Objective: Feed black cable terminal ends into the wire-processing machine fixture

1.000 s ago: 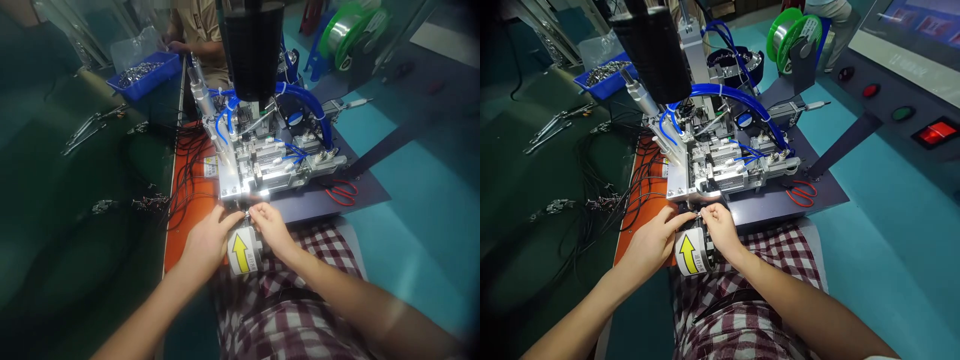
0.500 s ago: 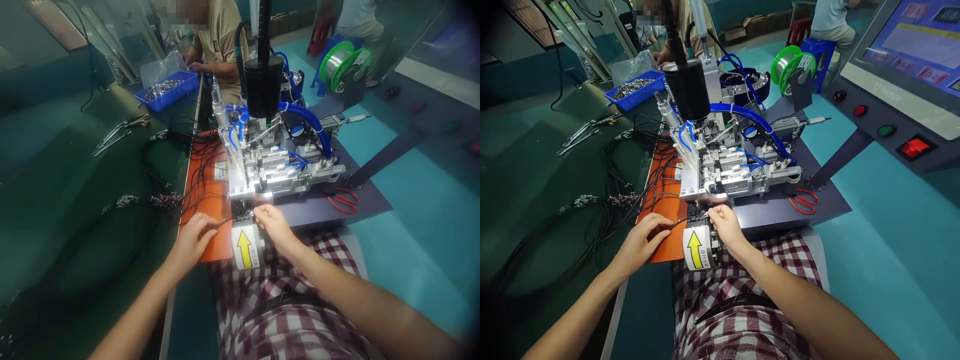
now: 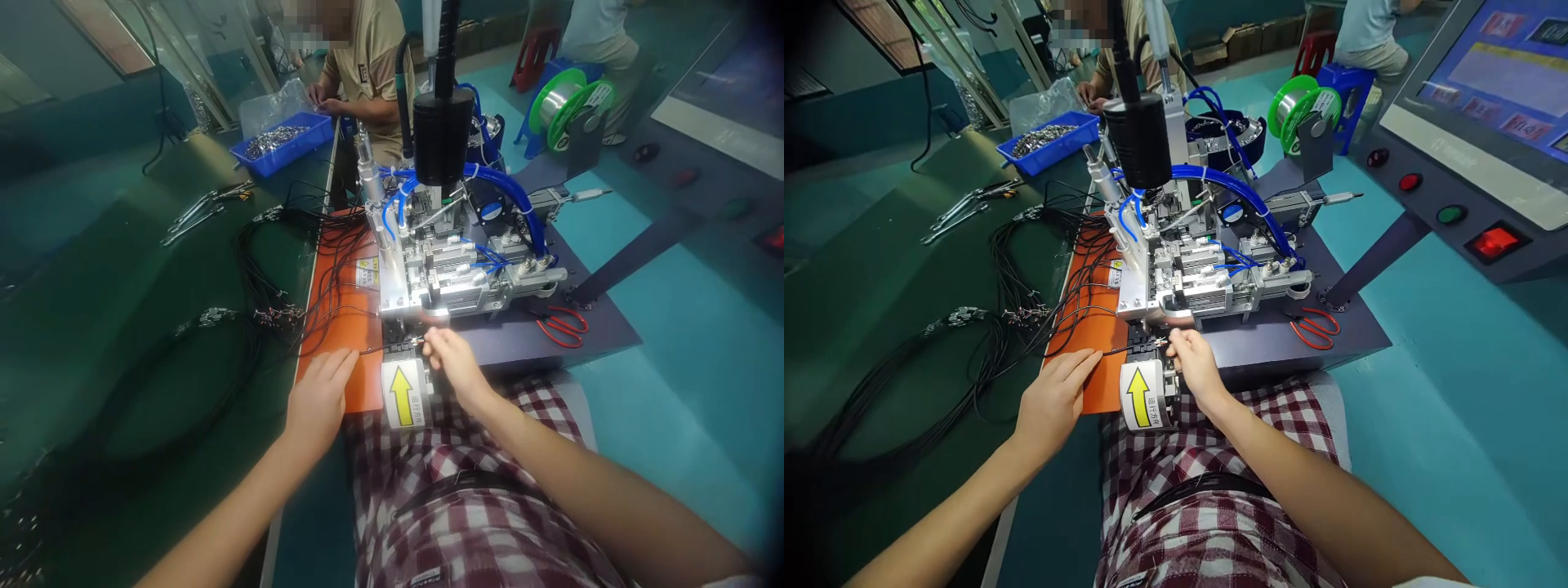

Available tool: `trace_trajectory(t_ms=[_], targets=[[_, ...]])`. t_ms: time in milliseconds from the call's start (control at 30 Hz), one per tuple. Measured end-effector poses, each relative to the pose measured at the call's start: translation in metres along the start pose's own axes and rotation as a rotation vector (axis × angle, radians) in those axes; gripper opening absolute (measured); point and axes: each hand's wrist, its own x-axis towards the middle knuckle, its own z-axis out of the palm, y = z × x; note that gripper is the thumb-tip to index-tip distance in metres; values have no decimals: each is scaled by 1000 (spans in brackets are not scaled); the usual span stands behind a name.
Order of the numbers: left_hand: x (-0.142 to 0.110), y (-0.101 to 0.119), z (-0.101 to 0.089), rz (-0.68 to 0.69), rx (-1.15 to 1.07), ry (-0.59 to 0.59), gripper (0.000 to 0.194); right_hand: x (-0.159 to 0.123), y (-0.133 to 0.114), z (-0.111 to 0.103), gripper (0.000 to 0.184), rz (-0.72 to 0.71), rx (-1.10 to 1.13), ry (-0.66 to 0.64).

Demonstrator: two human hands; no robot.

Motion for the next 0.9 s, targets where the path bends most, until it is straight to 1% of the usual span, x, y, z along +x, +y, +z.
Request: trace_trajectory(t_ms=[100,200,267,333,400,500,600,667,767,900], targets=[[-8,0,3,-10,-12,48,51,-10,11,-25,45,-9,-10,101],[-10,-2,4,-11,-33,82,48,-28,26,-55,43,27,-47,165],[-7,-7,5,-8,-53,94,47,-41,36,-71,42,71,-79,187],[3,-15,6,-8,-81,97,46,-51,46,-80,41,116,-108,194],[19,-25,9,-12,-116,98,44,-58,52,-82,40,139,-133,181],[46,-39,17,-23,-169,107,40,-65,56,-78,38,138,-164,134],[64,-44,26,-33,-206,130,24,-73,53,-74,39,131,-189,83],[67,-43,30,-37,-219,149,24,-78,50,-74,41,144,-215,67],[64,-41,34,-43,-222,168,29,-85,48,-77,45,148,-272,43],[59,-36,34,-69,-193,162,30,-91,53,-79,54,132,-361,-45]])
